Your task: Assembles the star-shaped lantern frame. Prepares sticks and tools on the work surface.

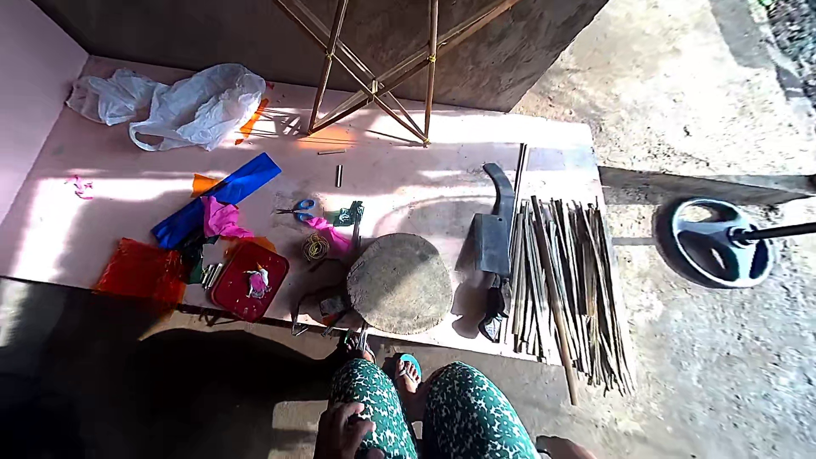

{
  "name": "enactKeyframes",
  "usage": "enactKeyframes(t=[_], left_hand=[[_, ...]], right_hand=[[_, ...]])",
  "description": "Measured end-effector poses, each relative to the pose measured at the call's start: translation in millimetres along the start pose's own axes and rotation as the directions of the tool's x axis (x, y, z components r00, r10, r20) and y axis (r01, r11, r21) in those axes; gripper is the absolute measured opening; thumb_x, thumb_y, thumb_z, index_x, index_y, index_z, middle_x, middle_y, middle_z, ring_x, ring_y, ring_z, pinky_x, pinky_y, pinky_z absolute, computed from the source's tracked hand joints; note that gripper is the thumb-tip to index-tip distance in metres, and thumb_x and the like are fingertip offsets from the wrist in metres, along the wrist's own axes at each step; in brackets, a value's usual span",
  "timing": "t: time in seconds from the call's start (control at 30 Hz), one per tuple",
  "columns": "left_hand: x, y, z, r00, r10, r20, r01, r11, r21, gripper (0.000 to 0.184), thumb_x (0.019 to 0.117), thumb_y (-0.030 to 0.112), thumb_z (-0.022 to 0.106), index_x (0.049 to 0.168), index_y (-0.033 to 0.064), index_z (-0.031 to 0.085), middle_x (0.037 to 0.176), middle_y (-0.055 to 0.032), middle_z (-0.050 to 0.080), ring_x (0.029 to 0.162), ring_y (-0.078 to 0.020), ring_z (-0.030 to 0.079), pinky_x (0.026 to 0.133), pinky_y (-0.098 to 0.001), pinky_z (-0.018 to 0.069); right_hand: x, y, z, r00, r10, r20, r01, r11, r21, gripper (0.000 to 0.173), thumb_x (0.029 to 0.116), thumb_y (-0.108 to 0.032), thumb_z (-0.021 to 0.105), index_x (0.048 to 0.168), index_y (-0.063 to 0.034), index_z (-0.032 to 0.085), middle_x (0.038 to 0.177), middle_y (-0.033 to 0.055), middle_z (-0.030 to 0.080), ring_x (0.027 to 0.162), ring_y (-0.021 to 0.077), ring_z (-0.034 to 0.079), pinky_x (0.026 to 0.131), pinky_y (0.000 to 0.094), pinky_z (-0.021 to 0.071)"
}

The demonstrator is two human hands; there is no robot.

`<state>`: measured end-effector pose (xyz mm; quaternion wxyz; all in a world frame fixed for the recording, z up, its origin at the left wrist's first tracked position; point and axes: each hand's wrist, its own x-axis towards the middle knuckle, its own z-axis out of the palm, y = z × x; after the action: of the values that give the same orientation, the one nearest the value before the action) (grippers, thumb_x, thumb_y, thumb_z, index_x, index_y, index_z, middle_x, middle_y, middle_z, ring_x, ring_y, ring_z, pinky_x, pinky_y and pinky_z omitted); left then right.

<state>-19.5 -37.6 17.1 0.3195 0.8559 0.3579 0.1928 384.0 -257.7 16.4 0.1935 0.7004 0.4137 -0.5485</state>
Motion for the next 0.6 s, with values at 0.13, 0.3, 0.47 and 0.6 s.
enactKeyframes(t=[0.13,0.3,0.47,0.6], left_hand=[[-21.5,1.3,8.1,0.973,0.211,-0.093,-0.202,0.974,0.103,0.037,0.101,0.052,0.055,0.079,0.0226,0.06,0.112,-0.0014,0.069,0.116,-0.0194,0.061,0.104,-0.0358,0.0458],[-43.7,18.7,-9.8,0.951,0.304,-0.059,-0.291,0.942,0.167,0.034,0.1022,0.04,0.055,0.083,0.0137,0.066,0.1,-0.0061,0.071,0.101,-0.0228,0.067,0.093,-0.0373,0.0543],[-45.1,37.4,-16.1,0.947,0.321,0.02,-0.315,0.912,0.263,0.048,0.0986,0.042,0.061,0.071,0.0029,0.067,0.075,-0.0139,0.069,0.077,-0.0316,0.073,0.072,-0.0466,0.0601],[-35.7,59.6,-18.7,0.978,0.185,0.093,-0.205,0.935,0.289,0.049,0.1002,0.038,0.062,0.073,-0.0021,0.068,0.072,-0.0181,0.07,0.074,-0.035,0.074,0.069,-0.0503,0.0594]], right_hand=[[29.7,37.6,39.7,0.956,0.279,0.089,-0.274,0.96,-0.065,0.037,0.0973,-0.014,0.062,0.134,-0.0137,0.066,0.132,0.0211,0.066,0.126,0.0429,0.061,0.102,0.0659,0.0464],[-24.1,21.9,42.2,0.96,0.181,-0.212,-0.184,0.983,0.008,0.036,0.1052,-0.018,0.053,0.14,-0.0123,0.063,0.137,0.0227,0.062,0.124,0.0459,0.06,0.102,0.0669,0.0465],[-79.1,-37.9,69.9,0.453,-0.336,-0.826,0.435,0.892,-0.125,0.047,0.1024,-0.035,0.053,0.131,-0.0007,0.067,0.134,0.022,0.065,0.119,0.0443,0.064,0.099,0.0643,0.0492],[-86.0,-50.7,81.9,0.238,-0.547,-0.802,0.507,0.775,-0.378,0.075,0.0883,-0.069,0.056,0.128,-0.0064,0.071,0.136,0.021,0.064,0.124,0.0434,0.061,0.1,0.0613,0.0495]])
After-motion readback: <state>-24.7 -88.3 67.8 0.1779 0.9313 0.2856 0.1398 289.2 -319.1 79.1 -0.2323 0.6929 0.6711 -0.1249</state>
